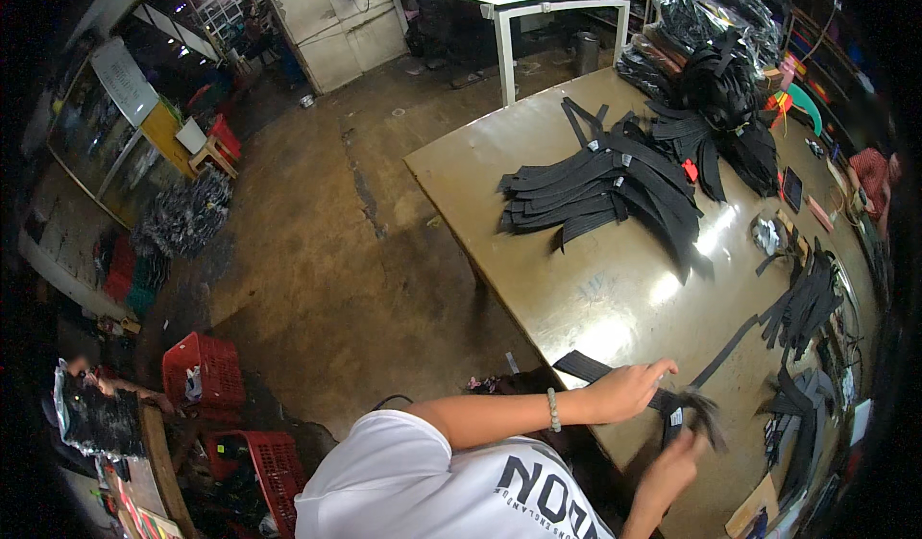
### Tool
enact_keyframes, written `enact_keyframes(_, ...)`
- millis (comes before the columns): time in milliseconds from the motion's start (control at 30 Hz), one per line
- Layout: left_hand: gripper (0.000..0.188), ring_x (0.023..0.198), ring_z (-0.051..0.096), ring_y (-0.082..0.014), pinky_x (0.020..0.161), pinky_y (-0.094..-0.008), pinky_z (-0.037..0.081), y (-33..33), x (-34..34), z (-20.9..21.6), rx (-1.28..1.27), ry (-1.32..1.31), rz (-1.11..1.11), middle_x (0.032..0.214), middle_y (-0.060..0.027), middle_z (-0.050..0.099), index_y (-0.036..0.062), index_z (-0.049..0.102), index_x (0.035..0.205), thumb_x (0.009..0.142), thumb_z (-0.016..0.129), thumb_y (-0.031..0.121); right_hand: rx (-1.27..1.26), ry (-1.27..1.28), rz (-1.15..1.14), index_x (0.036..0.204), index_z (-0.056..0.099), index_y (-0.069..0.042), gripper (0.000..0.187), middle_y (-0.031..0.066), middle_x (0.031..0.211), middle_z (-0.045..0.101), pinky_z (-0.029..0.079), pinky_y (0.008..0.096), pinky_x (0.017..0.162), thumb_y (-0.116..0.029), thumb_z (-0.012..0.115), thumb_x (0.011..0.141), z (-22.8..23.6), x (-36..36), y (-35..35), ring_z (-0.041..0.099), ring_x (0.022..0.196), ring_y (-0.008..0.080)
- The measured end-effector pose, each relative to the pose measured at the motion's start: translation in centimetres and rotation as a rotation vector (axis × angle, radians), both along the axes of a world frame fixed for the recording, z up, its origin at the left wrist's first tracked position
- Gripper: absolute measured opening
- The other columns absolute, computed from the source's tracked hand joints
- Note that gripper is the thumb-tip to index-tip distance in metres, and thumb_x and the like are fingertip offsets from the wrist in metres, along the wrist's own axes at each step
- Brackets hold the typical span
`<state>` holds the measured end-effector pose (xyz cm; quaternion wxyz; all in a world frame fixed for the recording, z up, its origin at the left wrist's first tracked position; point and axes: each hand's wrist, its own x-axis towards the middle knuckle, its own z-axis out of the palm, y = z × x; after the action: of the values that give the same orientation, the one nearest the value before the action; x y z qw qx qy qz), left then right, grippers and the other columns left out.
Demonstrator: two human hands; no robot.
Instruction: The person repeatedly assembles black belt segments by applying hot glue with a glue gun, attaching small white labels, and pressing the pieces together on a workbench. The person uses a hammer to tap the joined sections and stacks completed units on the table.
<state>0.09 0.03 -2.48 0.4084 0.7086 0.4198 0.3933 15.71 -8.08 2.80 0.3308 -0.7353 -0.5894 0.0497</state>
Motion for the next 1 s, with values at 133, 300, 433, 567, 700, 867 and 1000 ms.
enact_keyframes(133, 0.028, 0.081, 0.063, -0.0463, 0.070, -0.0525, 0.047, 0.0, 0.0, -0.3, -0.030, 0.008, 0.007, 0.084, -0.0271, 0.063, 0.0076, 0.044, 0.125, 0.097, 0.045, 0.006, -0.303, 0.102, 0.118, 0.104, 0.051, 0.003, 0.033, 0.0360, 0.082, 0.058, 0.041, 0.0528, 0.060, -0.029, 0.042, 0.104, -0.5, -0.5, -0.1, 0.056, 0.078, 0.0531)
enact_keyframes(300, 0.027, 0.083, 0.062, -0.0466, 0.071, -0.0523, 0.047, 0.0, -0.1, 0.0, -0.047, 0.025, 0.001, 0.087, -0.0272, 0.063, 0.0086, 0.045, 0.124, 0.097, 0.045, 0.009, -0.075, 0.108, 0.057, 0.099, 0.053, 0.003, 0.035, 0.0343, 0.081, 0.058, 0.041, 0.0501, 0.060, -0.029, 0.043, 0.104, -0.4, -0.7, 0.3, 0.052, 0.072, 0.0514)
enact_keyframes(433, 0.028, 0.083, 0.063, -0.0427, 0.072, -0.0499, 0.047, 0.2, -0.2, 0.8, -0.145, 0.106, 0.020, 0.087, -0.0267, 0.062, 0.0091, 0.052, 0.122, 0.095, 0.044, 0.007, -0.189, 0.349, -0.031, 0.098, 0.052, 0.006, 0.042, 0.0250, 0.065, 0.053, 0.037, 0.0467, 0.058, -0.035, 0.047, 0.103, 0.4, 1.6, 0.2, 0.045, 0.057, 0.0336)
enact_keyframes(567, 0.022, 0.072, 0.060, -0.0368, 0.069, -0.0435, 0.049, 0.2, -0.6, 1.8, 0.018, 0.069, 0.105, 0.078, -0.0201, 0.061, 0.0032, 0.063, 0.111, 0.092, 0.052, 0.006, 0.014, 0.326, -0.343, 0.127, 0.053, 0.004, 0.045, 0.0229, 0.111, 0.066, 0.046, 0.0394, 0.091, -0.034, 0.049, 0.102, 0.5, 7.1, -1.8, 0.062, 0.101, 0.0335)
enact_keyframes(700, 0.024, 0.076, 0.066, -0.0337, 0.070, -0.0426, 0.052, 0.0, 1.1, 2.9, 0.053, 0.171, 0.084, 0.091, -0.0202, 0.066, -0.0006, 0.061, 0.111, 0.094, 0.058, 0.015, 0.070, -0.128, -0.414, 0.133, 0.050, -0.001, 0.039, 0.0238, 0.118, 0.059, 0.045, 0.0451, 0.092, -0.019, 0.052, 0.099, -1.5, 11.5, -3.8, 0.057, 0.108, 0.0417)
enact_keyframes(867, 0.051, 0.077, 0.066, -0.0378, 0.069, -0.0447, 0.054, 0.0, 3.0, 3.9, 0.070, 0.522, -0.061, 0.091, -0.0173, 0.066, 0.0045, 0.057, 0.102, 0.077, 0.076, 0.045, -0.118, -0.284, -0.551, 0.137, 0.047, -0.009, 0.041, 0.0158, 0.112, 0.056, 0.048, 0.0462, 0.083, -0.020, 0.053, 0.097, -3.8, 11.4, -4.8, 0.057, 0.103, 0.0377)
enact_keyframes(1000, 0.039, 0.066, 0.064, -0.0346, 0.064, -0.0431, 0.051, 0.3, 3.3, 3.5, 0.049, 0.496, -0.009, 0.076, -0.0154, 0.063, 0.0039, 0.060, 0.099, 0.080, 0.073, 0.035, -0.167, -0.363, -0.553, 0.136, 0.048, -0.010, 0.044, 0.0132, 0.111, 0.055, 0.048, 0.0441, 0.083, -0.015, 0.057, 0.093, -4.0, 10.8, -4.7, 0.056, 0.104, 0.0343)
